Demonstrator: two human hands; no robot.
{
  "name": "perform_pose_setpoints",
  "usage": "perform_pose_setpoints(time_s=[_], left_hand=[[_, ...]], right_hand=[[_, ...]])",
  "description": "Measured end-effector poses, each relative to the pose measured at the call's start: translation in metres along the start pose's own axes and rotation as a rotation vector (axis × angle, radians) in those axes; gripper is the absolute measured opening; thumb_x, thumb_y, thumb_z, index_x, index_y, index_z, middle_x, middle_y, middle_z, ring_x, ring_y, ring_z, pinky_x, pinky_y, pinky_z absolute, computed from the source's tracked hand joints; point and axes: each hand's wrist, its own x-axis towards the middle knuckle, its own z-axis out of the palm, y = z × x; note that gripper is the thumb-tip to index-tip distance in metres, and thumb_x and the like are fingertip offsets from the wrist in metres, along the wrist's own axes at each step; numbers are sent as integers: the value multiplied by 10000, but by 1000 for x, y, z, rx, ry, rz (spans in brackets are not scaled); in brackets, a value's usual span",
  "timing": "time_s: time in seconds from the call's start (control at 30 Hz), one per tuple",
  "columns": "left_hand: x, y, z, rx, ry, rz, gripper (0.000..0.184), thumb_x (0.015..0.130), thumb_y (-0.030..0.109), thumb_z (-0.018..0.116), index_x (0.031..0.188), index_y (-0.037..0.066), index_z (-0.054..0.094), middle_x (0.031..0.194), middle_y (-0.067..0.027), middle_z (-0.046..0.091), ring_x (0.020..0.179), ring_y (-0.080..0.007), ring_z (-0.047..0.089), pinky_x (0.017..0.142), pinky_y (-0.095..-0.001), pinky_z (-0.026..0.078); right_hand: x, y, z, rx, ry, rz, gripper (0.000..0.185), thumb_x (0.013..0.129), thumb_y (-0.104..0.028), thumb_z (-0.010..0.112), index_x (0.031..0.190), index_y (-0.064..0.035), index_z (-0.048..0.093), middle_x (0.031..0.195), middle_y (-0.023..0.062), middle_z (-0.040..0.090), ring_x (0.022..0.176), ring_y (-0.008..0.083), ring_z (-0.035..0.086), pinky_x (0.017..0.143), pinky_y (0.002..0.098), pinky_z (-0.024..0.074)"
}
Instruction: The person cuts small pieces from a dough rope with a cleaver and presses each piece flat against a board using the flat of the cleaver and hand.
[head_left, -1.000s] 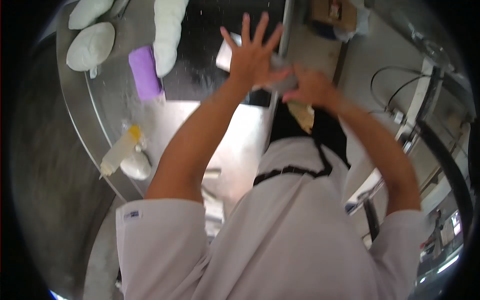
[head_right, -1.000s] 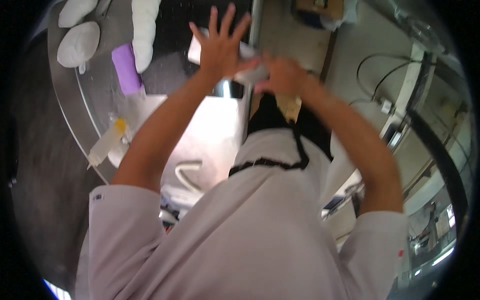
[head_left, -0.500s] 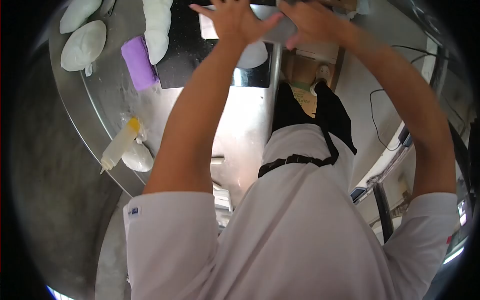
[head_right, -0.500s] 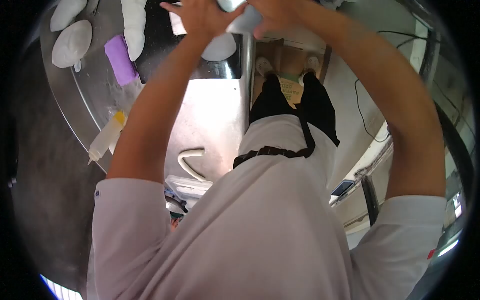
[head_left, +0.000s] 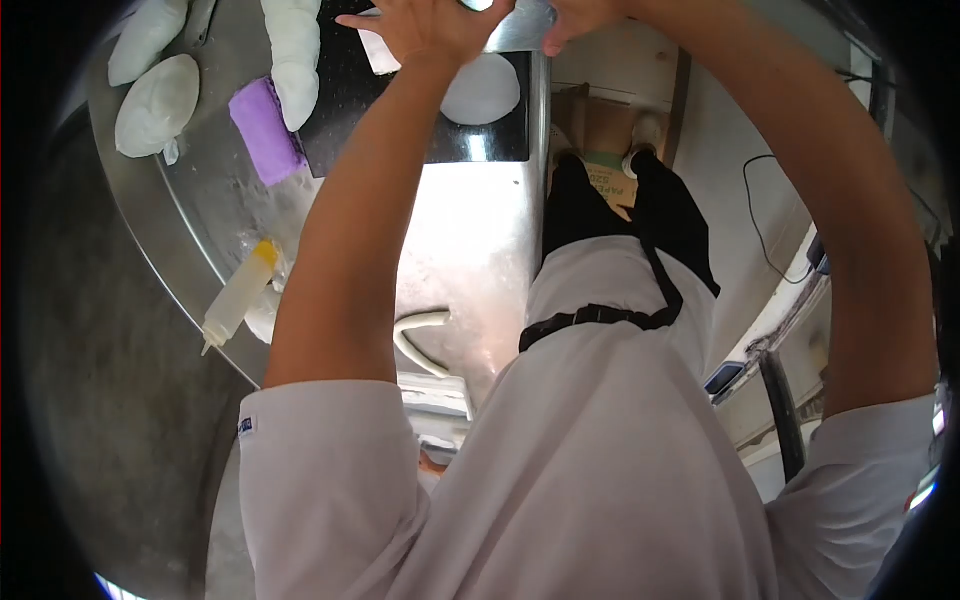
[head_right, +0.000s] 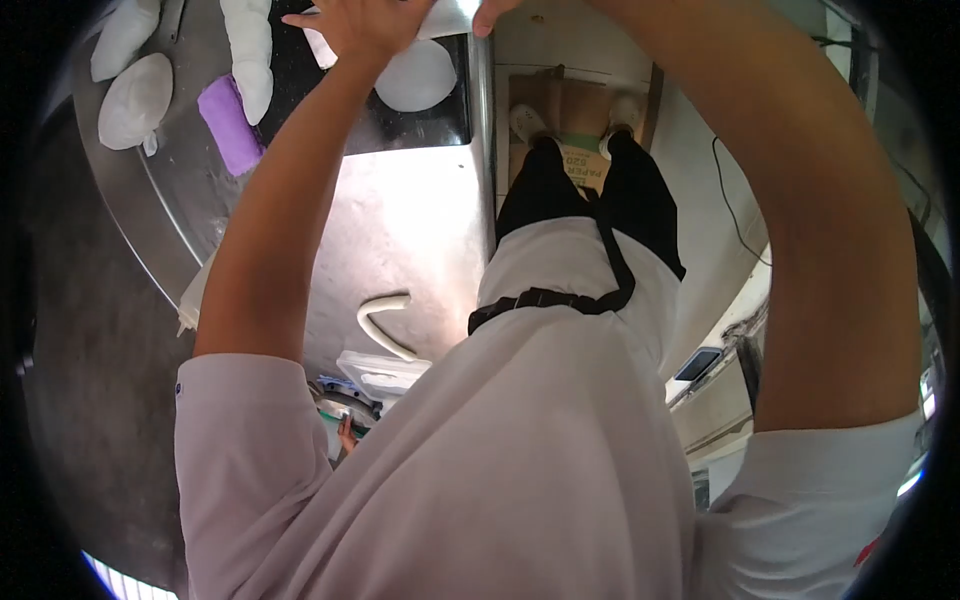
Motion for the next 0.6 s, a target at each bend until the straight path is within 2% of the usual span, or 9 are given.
perform_pose_setpoints(time_s=[0.13,0.17,0.27,0.4,0.43,0.47,0.53,0.57,0.6], left_hand=[[-22,8,0,30,-141,138,1160,717,764,693,1645,201,283,1724,-192,121,1541,-532,154,1098,-843,122],[-21,13,0,54,-168,183,1140,739,779,665,1646,206,281,1722,-199,123,1536,-541,155,1094,-846,127],[-8,17,11,28,18,121,1128,751,792,642,1643,198,288,1719,-201,127,1533,-545,157,1091,-848,135],[24,8,-2,21,-20,40,1149,749,800,637,1637,163,284,1707,-230,153,1532,-539,167,1095,-841,149],[21,8,0,9,-9,47,1149,749,800,637,1637,163,284,1707,-230,153,1532,-539,167,1095,-841,149],[12,5,5,23,-51,114,1155,744,797,645,1638,164,280,1707,-230,151,1535,-538,162,1099,-838,148],[-1,0,8,50,-122,181,1161,739,795,653,1640,166,276,1708,-230,149,1537,-536,157,1104,-834,147],[-1,6,9,83,-125,207,1159,743,788,660,1642,168,272,1709,-231,145,1538,-539,150,1104,-836,142],[-1,14,12,108,-121,227,1156,746,780,666,1644,171,268,1709,-232,142,1539,-541,143,1104,-837,138]], right_hand=[[-20,-4,72,43,152,53,860,640,-571,899,1221,-13,599,1028,240,717,954,451,696,859,502,559],[-37,-13,50,381,74,30,853,630,-566,907,1216,-23,608,1033,240,717,962,444,696,851,502,558],[-25,9,29,230,115,-70,836,622,-557,915,1196,-26,620,1020,236,722,955,439,698,861,495,557],[-1,6,-15,52,80,17,827,631,-550,918,1155,16,622,1011,247,715,958,447,697,853,495,557],[5,22,21,34,309,-202,846,633,-549,920,1155,42,616,994,259,711,961,462,696,855,493,557],[-10,17,33,30,307,-195,846,633,-549,920,1155,42,616,994,259,711,961,462,696,855,493,557],[-37,-14,48,11,301,-19,867,619,-548,927,1164,48,613,980,267,709,947,479,691,858,487,555],[-34,-13,35,242,49,130,876,611,-549,927,1184,36,615,975,271,709,946,465,693,855,482,555],[-33,0,27,234,44,134,876,611,-549,927,1184,36,615,975,271,709,946,465,693,855,482,555]])
